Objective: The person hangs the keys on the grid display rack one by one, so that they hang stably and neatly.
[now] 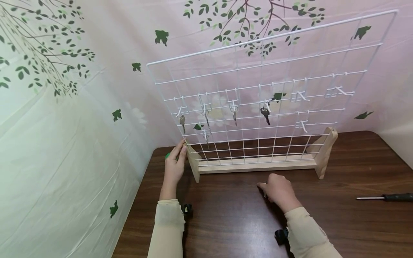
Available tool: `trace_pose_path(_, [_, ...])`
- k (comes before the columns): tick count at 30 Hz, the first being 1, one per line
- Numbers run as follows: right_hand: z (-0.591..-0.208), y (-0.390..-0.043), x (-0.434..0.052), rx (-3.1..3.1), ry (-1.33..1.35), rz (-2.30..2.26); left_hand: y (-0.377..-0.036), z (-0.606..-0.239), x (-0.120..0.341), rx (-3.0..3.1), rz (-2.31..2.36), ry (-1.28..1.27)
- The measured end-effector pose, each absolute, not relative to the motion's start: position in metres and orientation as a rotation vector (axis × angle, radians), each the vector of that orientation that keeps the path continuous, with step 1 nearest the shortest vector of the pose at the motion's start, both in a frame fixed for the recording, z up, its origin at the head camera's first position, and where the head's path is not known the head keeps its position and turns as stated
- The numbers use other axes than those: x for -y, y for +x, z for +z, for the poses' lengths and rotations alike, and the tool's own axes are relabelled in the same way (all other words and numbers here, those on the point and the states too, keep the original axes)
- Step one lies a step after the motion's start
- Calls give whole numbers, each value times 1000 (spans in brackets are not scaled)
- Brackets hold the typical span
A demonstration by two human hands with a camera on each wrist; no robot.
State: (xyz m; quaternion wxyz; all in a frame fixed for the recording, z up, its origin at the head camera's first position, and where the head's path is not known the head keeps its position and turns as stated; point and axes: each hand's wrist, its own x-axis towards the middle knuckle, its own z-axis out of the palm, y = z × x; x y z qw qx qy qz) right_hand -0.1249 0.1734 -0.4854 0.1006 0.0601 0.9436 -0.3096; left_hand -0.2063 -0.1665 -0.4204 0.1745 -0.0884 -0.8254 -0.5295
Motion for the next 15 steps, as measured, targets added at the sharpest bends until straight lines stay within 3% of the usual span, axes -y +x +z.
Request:
trace_pose_path(8, [-485, -126, -172, -2805, 125, -867, -206, -421, 167, 2350, -1509, -255])
trace_pose_path(15, [-482, -128, -174, -2789, 77, -871, -224, -443, 177, 2347, -1476, -244])
